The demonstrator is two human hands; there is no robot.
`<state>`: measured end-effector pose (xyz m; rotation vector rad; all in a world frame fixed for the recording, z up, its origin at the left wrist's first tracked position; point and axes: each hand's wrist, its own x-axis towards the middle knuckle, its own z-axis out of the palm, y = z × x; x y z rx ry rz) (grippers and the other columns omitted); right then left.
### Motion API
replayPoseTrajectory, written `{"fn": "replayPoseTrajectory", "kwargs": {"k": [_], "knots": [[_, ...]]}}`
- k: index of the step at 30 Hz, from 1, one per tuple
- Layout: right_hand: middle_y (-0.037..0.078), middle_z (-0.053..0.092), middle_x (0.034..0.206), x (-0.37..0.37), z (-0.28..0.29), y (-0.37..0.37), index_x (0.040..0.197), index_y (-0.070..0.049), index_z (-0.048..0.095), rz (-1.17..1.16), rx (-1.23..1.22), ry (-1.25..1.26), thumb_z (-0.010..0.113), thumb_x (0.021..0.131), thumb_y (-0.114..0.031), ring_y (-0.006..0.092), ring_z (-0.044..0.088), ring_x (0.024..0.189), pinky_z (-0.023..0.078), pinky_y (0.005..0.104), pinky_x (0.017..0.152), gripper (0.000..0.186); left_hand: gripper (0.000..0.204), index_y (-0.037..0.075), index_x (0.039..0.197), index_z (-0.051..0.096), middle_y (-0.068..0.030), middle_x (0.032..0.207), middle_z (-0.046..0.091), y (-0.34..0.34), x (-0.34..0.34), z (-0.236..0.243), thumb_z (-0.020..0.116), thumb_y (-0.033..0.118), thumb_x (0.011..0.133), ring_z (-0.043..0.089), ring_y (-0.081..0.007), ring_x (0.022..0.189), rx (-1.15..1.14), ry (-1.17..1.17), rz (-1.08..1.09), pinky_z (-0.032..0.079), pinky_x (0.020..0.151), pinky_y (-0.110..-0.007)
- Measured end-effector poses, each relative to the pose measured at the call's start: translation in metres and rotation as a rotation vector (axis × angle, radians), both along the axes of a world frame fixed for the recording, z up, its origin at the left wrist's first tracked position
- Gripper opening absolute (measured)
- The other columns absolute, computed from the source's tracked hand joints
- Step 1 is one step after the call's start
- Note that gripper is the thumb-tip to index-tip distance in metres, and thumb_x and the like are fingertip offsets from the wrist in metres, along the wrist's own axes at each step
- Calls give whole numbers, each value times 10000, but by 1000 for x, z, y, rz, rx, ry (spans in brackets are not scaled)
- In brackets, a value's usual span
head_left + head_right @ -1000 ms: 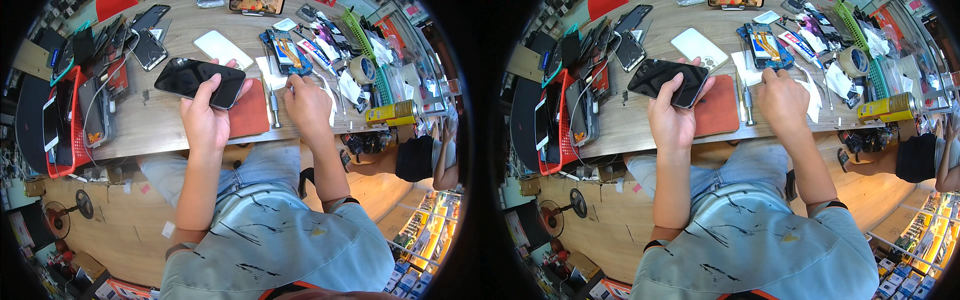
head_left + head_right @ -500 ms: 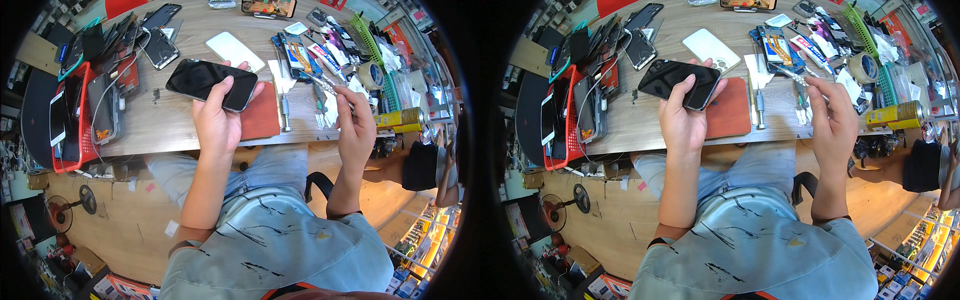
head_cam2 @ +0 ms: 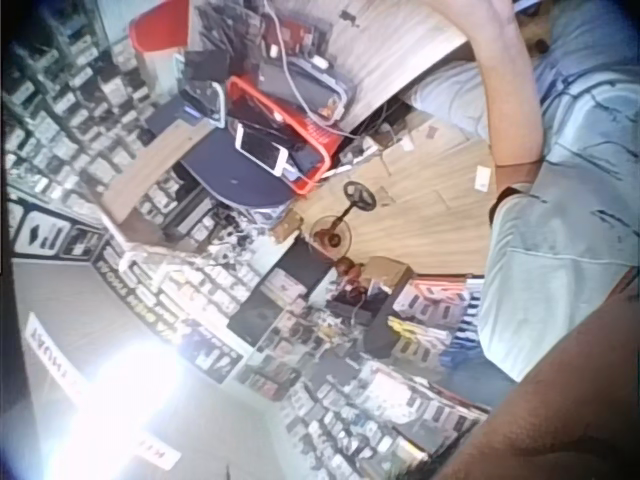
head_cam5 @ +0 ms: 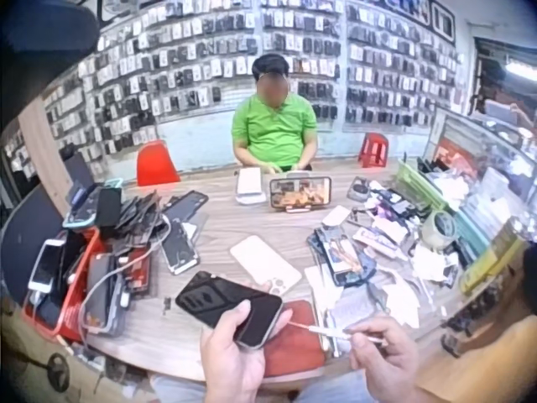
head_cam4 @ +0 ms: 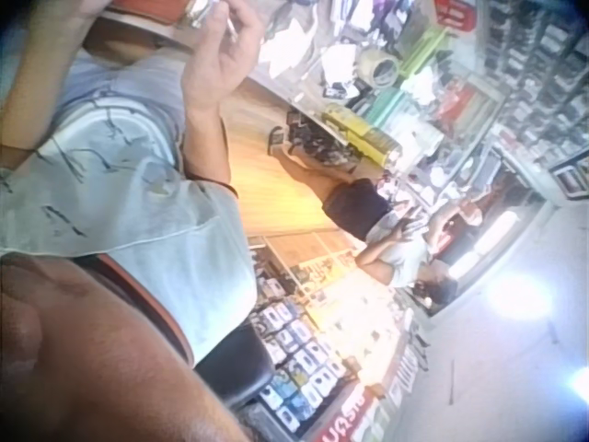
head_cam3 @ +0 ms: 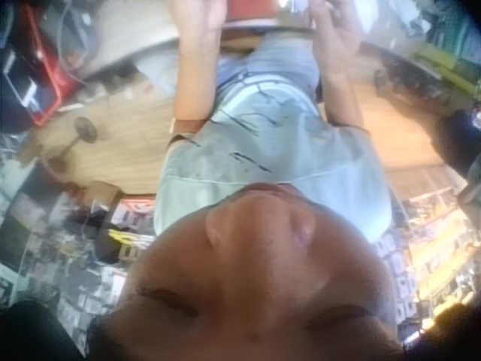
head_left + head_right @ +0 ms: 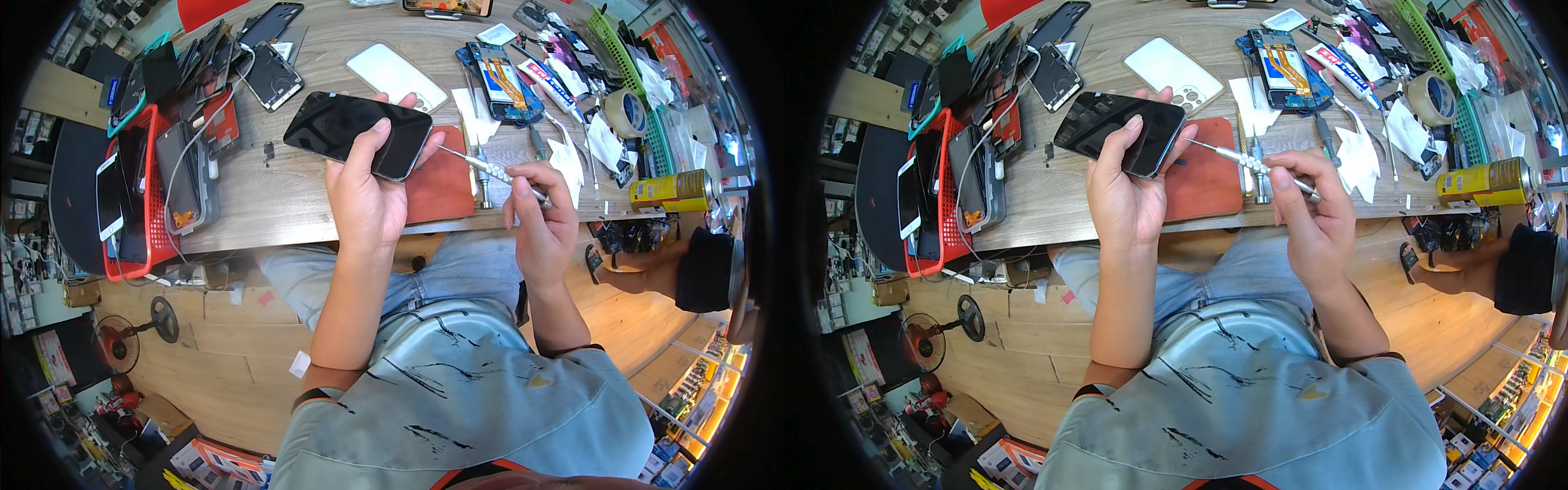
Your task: The person uses a screwdriver to remove screws from the back of a disassembled smartphone, then reassembles the device and tests the screen by powering it on and interacting with the display.
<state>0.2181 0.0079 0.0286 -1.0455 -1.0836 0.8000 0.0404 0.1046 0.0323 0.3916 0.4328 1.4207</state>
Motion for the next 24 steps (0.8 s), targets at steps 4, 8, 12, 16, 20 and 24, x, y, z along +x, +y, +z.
{"fn": "replayPoseTrajectory", "kwargs": {"k": [4, 8, 12, 16, 20, 24], "knots": [[52, 567, 1009, -1, -5, 1, 1213, 25, 647, 14, -55, 54, 624, 1057, -78, 48, 489, 671, 405, 207, 569, 188, 445, -157, 1372, 457, -265, 1364, 582, -1, 0, 3, 595, -6, 976, 570, -436, 1349, -8, 9, -11, 638, 948, -619], [48, 569, 1005, -2, -5, 3, 1208, 25, 651, -7, -60, 45, 624, 1058, -79, 46, 487, 669, 404, 201, 567, 184, 450, -170, 1371, 457, -313, 1325, 600, 0, 1, 0, 594, -3, 977, 582, -431, 1338, -12, 15, -3, 643, 948, -601], [46, 568, 1005, 0, -5, 4, 1204, 24, 654, 6, -46, 26, 622, 1057, -67, 44, 489, 675, 401, 194, 567, 176, 450, -173, 1371, 458, -324, 1322, 598, 0, 2, 2, 594, 0, 978, 578, -431, 1342, -1, 32, 8, 649, 938, -593], [38, 568, 999, 1, -3, 5, 1202, 20, 656, 5, -46, -9, 627, 1054, -58, 43, 497, 692, 399, 189, 568, 170, 445, -179, 1367, 457, -308, 1343, 586, 0, 2, 1, 592, -1, 981, 570, -435, 1349, -10, 21, 12, 650, 930, -598], [30, 573, 996, 0, -2, 5, 1196, 17, 660, 4, -52, -13, 635, 1051, -60, 38, 503, 706, 400, 186, 572, 166, 438, -163, 1368, 456, -277, 1355, 577, 0, 2, 0, 590, -6, 982, 567, -436, 1353, 1, 26, 11, 650, 930, -604], [25, 571, 1000, 1, -2, 6, 1190, 15, 664, 5, -42, -26, 643, 1049, -65, 31, 494, 707, 397, 185, 570, 164, 433, -144, 1371, 456, -258, 1354, 576, 0, 2, 2, 591, -10, 982, 565, -433, 1356, 10, 29, 17, 651, 929, -605]]}}
